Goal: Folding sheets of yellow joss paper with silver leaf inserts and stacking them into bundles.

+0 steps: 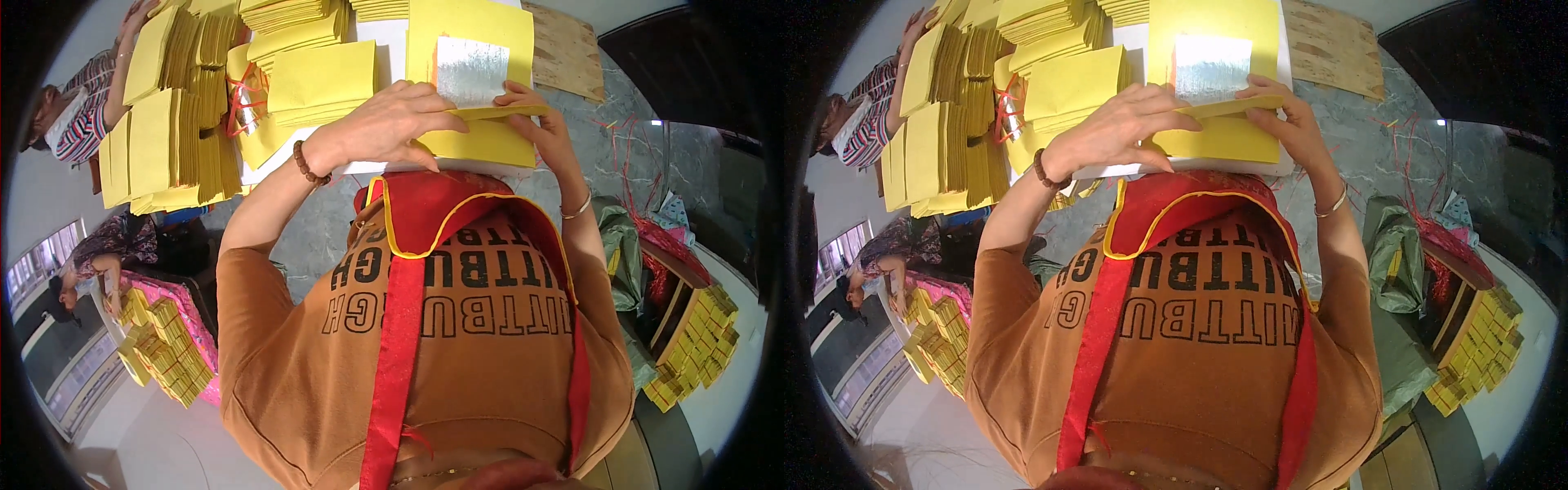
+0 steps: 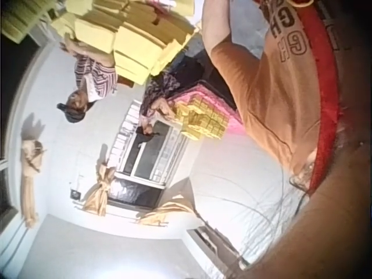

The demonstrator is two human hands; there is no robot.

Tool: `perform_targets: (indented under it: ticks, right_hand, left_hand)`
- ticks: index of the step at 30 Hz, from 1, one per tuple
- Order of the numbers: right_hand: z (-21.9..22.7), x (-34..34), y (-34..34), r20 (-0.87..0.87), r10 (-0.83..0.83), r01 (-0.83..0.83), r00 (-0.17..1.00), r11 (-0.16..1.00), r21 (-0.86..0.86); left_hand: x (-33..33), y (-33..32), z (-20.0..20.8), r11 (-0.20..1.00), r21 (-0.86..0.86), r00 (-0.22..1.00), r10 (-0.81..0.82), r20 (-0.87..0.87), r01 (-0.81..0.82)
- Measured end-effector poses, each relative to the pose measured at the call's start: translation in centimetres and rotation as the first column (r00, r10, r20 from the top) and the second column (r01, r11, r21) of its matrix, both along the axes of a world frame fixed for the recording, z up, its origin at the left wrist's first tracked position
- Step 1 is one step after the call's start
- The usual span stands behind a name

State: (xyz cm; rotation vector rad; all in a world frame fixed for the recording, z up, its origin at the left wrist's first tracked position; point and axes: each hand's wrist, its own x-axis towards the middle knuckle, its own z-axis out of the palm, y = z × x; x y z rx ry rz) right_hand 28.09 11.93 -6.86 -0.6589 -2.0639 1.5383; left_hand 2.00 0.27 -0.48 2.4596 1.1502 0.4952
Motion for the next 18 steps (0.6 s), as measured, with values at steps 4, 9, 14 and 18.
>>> perform_targets:
  ticks: [4,9,14,18]
  right_hand:
    - [-0.06,0.03,-0.09,-0.008,-0.018,0.018,1.0,0.998,-0.06]
    - [-0.07,0.05,-0.08,0.023,-0.049,0.05,0.999,0.996,-0.08]
    - [-0.54,0.22,0.06,0.003,-0.043,0.043,0.999,0.995,-0.094]
    - [-0.57,0.09,0.05,-0.002,-0.029,0.029,1.0,0.998,-0.059]
  left_hand:
    - [-0.36,0.41,-0.12,0.999,-0.045,0.996,-0.025,0.082,0.028]
    - [-0.72,0.81,-0.15,0.993,-0.097,0.987,-0.051,0.15,0.066]
    - [-0.55,0.73,0.35,0.99,-0.136,0.989,-0.024,0.145,0.043]
    - [-0.73,0.81,-0.23,0.995,-0.077,0.985,-0.045,0.164,0.058]
